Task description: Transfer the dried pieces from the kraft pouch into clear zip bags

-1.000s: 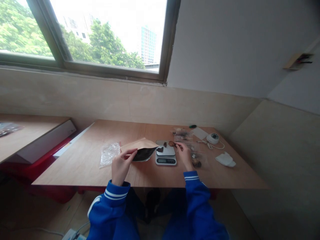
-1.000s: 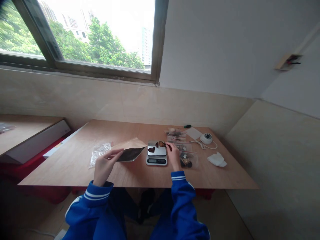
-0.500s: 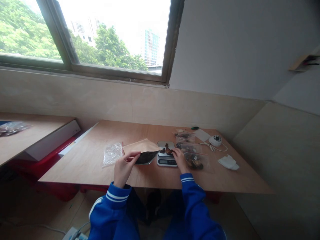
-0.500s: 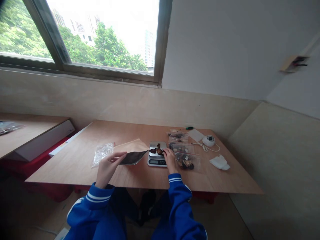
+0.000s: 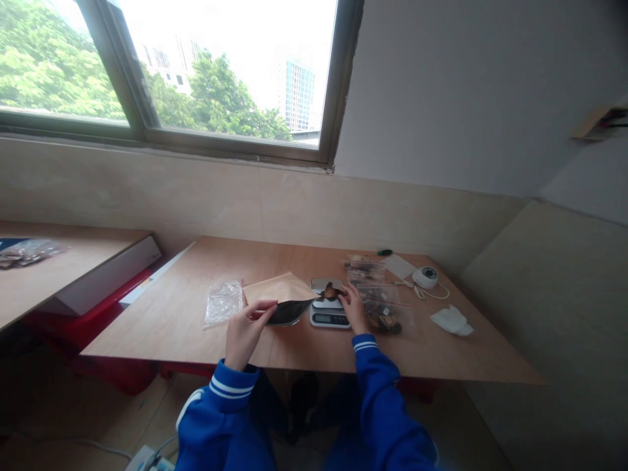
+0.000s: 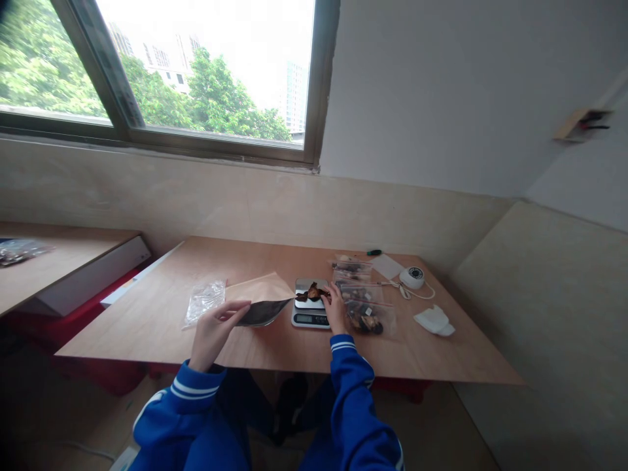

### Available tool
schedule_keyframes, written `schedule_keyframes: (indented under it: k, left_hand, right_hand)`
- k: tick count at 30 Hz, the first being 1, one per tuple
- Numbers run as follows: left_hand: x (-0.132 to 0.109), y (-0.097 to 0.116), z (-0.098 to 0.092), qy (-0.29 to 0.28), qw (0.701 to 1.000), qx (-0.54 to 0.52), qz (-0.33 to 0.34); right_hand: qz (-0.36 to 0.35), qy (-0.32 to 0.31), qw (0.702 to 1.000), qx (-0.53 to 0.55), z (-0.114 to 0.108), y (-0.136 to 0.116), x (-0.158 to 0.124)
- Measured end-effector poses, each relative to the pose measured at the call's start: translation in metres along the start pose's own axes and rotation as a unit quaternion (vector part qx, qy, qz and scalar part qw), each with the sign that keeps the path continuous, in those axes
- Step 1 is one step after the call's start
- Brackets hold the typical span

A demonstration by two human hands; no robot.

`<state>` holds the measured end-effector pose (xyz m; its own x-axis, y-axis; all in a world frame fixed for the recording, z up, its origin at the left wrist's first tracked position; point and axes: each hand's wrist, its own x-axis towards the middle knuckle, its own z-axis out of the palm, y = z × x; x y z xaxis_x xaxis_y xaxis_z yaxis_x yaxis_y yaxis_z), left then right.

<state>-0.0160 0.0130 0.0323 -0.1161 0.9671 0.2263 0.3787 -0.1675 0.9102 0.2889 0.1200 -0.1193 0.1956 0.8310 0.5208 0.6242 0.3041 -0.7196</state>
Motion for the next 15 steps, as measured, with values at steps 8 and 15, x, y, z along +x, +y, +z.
schedule_keyframes:
  k: [8,15]
  left_hand:
    - [0.001,-0.004,0.002,-0.004,1.000,0.003,0.003]
    - [-0.001,-0.003,0.002,-0.003,1.000,-0.002,0.006]
  right_hand:
    - [0.021,0.012,0.998,0.054,0.001,-0.007,-0.014]
    - [-0.022,0.013,1.000,0.003,-0.010,-0.014,-0.013]
